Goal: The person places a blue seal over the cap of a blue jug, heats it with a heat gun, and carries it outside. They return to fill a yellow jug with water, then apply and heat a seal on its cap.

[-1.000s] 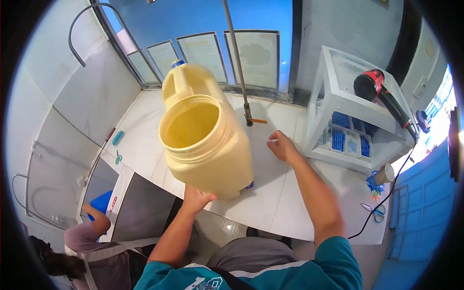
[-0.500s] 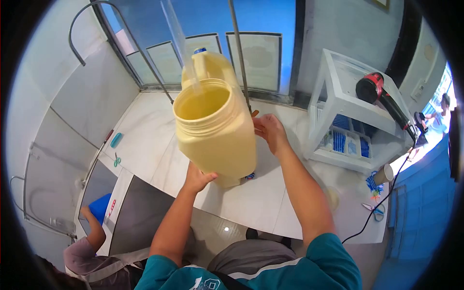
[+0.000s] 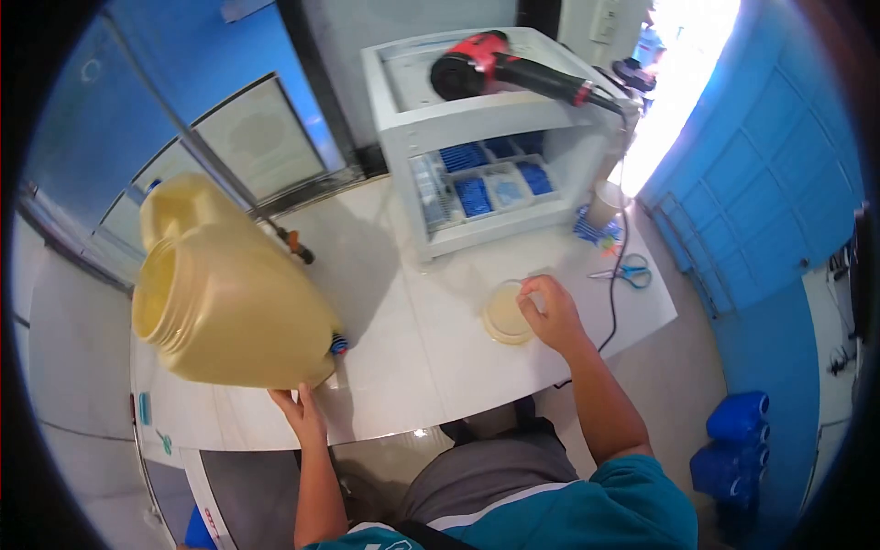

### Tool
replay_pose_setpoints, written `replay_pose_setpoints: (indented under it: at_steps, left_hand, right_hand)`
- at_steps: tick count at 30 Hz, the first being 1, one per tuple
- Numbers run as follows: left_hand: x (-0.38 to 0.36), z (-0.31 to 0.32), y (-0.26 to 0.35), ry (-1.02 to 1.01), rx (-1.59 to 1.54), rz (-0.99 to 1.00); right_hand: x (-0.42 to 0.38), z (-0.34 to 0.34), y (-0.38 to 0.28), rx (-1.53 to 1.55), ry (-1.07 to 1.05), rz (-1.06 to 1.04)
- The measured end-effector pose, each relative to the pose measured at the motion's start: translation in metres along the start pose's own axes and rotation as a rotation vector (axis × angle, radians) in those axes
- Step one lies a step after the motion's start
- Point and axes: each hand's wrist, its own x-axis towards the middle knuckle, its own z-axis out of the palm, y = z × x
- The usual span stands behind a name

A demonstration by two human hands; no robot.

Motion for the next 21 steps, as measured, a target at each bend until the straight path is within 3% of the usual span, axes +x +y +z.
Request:
replay_pose_setpoints:
  at_steps: [4,5,7,10,14,16,20,21]
  left_hand:
    - [-0.051,0.029,0.005,0.025,-0.156,-0.136]
    - [-0.059,0.034,0.004,0.036,-0.049,-0.162]
    - [-0.071,0.047,0.001,0.043,0.062,-0.179]
    - [-0.083,0.071,-0.007,-0.030,0.294,-0.077]
    - [-0.089,0.112,0.012,-0.138,0.475,0.043]
    - [-0.097,0.135,0.035,-0.188,0.928,-0.096]
    - [-0.116,0.153,0.027,-0.113,1.137,0.010]
    - [-0.116,0.153,0.027,-0.119,1.160,0.006]
  right_hand:
    - [-0.029,-0.020,0.025,-0.197,-0.050,0.038]
    - [-0.033,-0.018,0.026,-0.197,-0.042,0.046]
    - [-0.034,-0.008,0.021,-0.221,-0.222,0.069]
    - [-0.037,0.010,0.024,-0.220,-0.367,0.047]
    - [-0.039,0.020,0.018,-0.175,-0.415,0.027]
    - [-0.039,0.016,0.020,-0.151,-0.445,-0.058]
    - [-0.050,0.001,0.037,-0.059,-0.408,-0.054]
    - [-0.056,0.000,0.044,-0.154,-0.377,-0.079]
